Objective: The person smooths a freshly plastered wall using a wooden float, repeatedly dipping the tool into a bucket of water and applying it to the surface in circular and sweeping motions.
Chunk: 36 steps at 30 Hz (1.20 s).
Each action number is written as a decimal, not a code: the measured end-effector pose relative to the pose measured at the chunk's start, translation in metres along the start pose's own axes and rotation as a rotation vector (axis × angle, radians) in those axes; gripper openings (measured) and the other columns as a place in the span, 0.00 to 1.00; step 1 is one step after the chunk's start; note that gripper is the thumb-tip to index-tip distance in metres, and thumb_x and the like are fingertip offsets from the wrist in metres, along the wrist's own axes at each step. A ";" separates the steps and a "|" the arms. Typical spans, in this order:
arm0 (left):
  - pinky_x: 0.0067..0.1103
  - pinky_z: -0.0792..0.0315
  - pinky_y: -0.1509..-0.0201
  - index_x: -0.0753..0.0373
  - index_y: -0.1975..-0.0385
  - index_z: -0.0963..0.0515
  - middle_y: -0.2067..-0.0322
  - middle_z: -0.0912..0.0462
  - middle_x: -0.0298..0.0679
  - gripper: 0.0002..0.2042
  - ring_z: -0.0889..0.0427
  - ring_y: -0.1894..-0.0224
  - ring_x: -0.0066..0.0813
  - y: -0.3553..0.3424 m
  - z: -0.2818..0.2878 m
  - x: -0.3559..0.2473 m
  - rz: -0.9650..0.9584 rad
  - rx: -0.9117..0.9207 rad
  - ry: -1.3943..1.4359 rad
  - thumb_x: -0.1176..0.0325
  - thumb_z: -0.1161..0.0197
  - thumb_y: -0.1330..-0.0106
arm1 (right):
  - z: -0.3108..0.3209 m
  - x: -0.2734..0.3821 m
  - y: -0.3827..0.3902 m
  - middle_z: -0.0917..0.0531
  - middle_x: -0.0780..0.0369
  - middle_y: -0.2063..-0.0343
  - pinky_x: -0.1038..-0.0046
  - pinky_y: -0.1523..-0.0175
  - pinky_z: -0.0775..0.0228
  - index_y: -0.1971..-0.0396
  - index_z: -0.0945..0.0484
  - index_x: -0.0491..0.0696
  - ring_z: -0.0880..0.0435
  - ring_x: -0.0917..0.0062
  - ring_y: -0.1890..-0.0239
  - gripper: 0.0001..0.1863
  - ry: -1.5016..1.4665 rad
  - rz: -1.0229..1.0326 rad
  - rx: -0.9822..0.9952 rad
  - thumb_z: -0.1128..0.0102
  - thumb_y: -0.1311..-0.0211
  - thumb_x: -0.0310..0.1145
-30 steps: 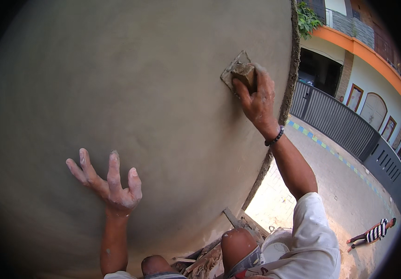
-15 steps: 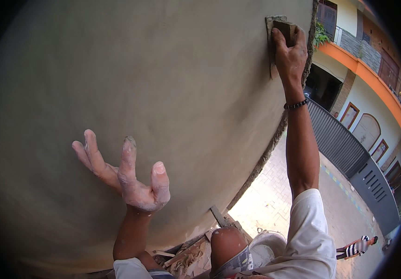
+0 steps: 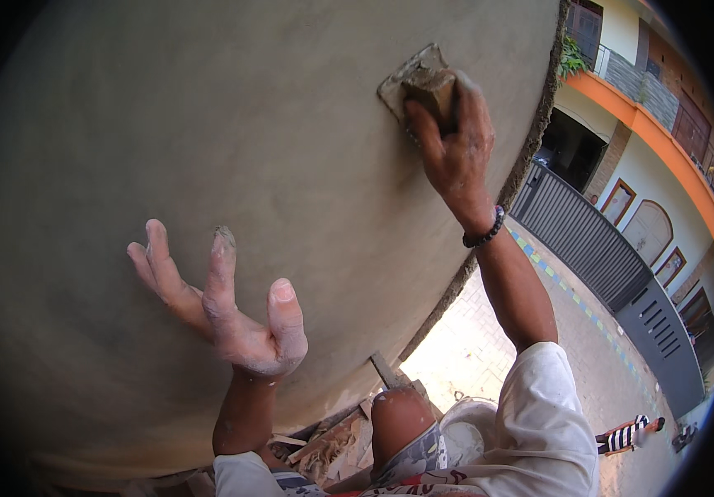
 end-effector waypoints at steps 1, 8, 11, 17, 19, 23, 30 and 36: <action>0.58 0.64 0.26 0.71 0.37 0.33 0.31 0.46 0.64 0.28 0.54 0.25 0.62 -0.001 0.001 -0.003 0.008 0.016 -0.017 0.66 0.44 0.36 | 0.007 -0.012 0.011 0.17 0.49 0.61 0.58 0.52 0.26 0.50 0.25 0.43 0.17 0.50 0.59 0.26 -0.014 0.017 0.044 0.30 0.42 0.42; 0.57 0.62 0.25 0.71 0.40 0.29 0.32 0.41 0.63 0.25 0.50 0.26 0.61 -0.007 0.012 0.004 0.057 -0.051 0.050 0.66 0.45 0.37 | 0.007 -0.014 -0.046 0.16 0.50 0.61 0.58 0.52 0.27 0.52 0.24 0.42 0.17 0.53 0.57 0.24 -0.001 -0.146 -0.093 0.30 0.43 0.42; 0.57 0.60 0.25 0.72 0.41 0.29 0.31 0.41 0.60 0.25 0.51 0.26 0.61 -0.007 0.005 -0.004 0.005 0.060 -0.010 0.66 0.45 0.37 | 0.012 0.001 0.033 0.19 0.53 0.55 0.59 0.45 0.32 0.47 0.25 0.47 0.21 0.58 0.50 0.26 -0.032 0.067 0.163 0.30 0.42 0.43; 0.55 0.59 0.25 0.72 0.43 0.27 0.30 0.43 0.58 0.24 0.53 0.25 0.60 -0.008 0.007 -0.006 0.081 0.016 0.056 0.67 0.44 0.37 | 0.030 -0.063 -0.086 0.16 0.44 0.63 0.57 0.52 0.26 0.53 0.26 0.40 0.16 0.52 0.57 0.24 -0.090 -0.385 -0.121 0.36 0.40 0.43; 0.54 0.59 0.25 0.73 0.43 0.27 0.30 0.44 0.58 0.23 0.53 0.25 0.59 -0.009 0.009 -0.003 0.062 0.034 0.008 0.67 0.44 0.37 | 0.005 -0.003 -0.054 0.16 0.51 0.62 0.62 0.55 0.26 0.52 0.22 0.42 0.18 0.53 0.62 0.26 0.019 -0.278 0.010 0.29 0.43 0.45; 0.53 0.56 0.25 0.73 0.43 0.27 0.29 0.45 0.58 0.22 0.52 0.25 0.57 -0.012 0.003 -0.007 0.081 0.078 -0.042 0.68 0.44 0.36 | 0.023 0.026 0.130 0.21 0.56 0.58 0.63 0.51 0.32 0.49 0.24 0.49 0.22 0.59 0.54 0.26 -0.020 -0.003 0.284 0.26 0.47 0.36; 0.47 0.44 0.28 0.72 0.43 0.28 0.31 0.43 0.59 0.20 0.42 0.28 0.51 -0.008 0.009 -0.005 0.079 -0.009 0.074 0.70 0.44 0.35 | 0.038 -0.060 0.119 0.19 0.50 0.60 0.58 0.51 0.29 0.52 0.24 0.43 0.20 0.52 0.57 0.22 0.023 -0.512 -0.149 0.30 0.43 0.38; 0.50 0.47 0.27 0.72 0.42 0.27 0.29 0.47 0.58 0.23 0.46 0.27 0.55 -0.003 -0.015 -0.025 0.073 0.187 -0.011 0.69 0.43 0.37 | 0.050 -0.077 0.184 0.20 0.53 0.60 0.59 0.51 0.32 0.48 0.25 0.46 0.21 0.55 0.56 0.25 0.036 -0.506 0.036 0.29 0.43 0.38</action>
Point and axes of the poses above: each hand's wrist, its own y-axis away from the middle knuckle, its own z-axis out of the back of the hand, x = y × z, the point moved 6 cm from there along -y, towards the middle knuckle
